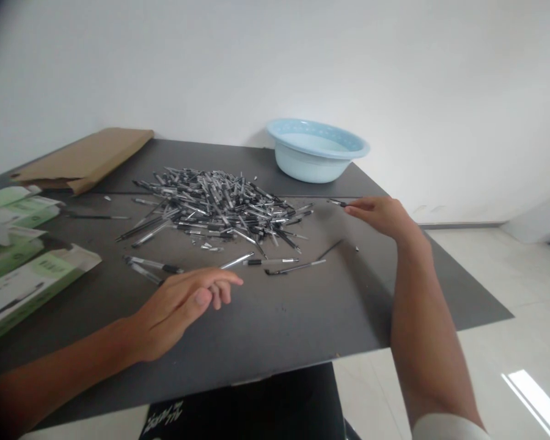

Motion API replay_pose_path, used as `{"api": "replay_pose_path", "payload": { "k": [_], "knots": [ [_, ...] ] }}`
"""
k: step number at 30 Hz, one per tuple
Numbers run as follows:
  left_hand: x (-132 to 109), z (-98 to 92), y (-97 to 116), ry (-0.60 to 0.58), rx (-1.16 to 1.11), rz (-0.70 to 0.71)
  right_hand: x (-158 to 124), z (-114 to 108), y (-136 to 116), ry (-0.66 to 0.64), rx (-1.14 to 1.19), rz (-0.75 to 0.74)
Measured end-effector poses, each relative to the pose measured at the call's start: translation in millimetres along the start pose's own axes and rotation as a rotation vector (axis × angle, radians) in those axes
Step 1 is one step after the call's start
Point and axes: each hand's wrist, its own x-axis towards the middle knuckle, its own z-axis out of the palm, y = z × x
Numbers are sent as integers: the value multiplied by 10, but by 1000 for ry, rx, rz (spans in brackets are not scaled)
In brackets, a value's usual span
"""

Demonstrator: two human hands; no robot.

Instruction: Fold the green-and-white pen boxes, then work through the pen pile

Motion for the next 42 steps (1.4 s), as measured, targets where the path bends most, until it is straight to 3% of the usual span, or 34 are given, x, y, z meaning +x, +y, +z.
{"api": "replay_pose_path", "payload": {
  "k": [5, 11, 23, 30, 42],
  "knots": [
    [-3, -16, -24, -18, 62, 43, 126, 66, 449, -135, -76, 117],
    [12, -28, -24, -9, 82, 107, 228, 204, 652, -118, -122, 187],
    [71, -18, 50, 7, 149, 163, 398, 510, 759, 30, -130, 179],
    [73, 23, 32, 80, 227, 184, 358, 516, 748, 60, -132, 175],
    [81, 4, 37, 79, 256, 194, 306, 535, 724, 129, -138, 172]
  ]
}}
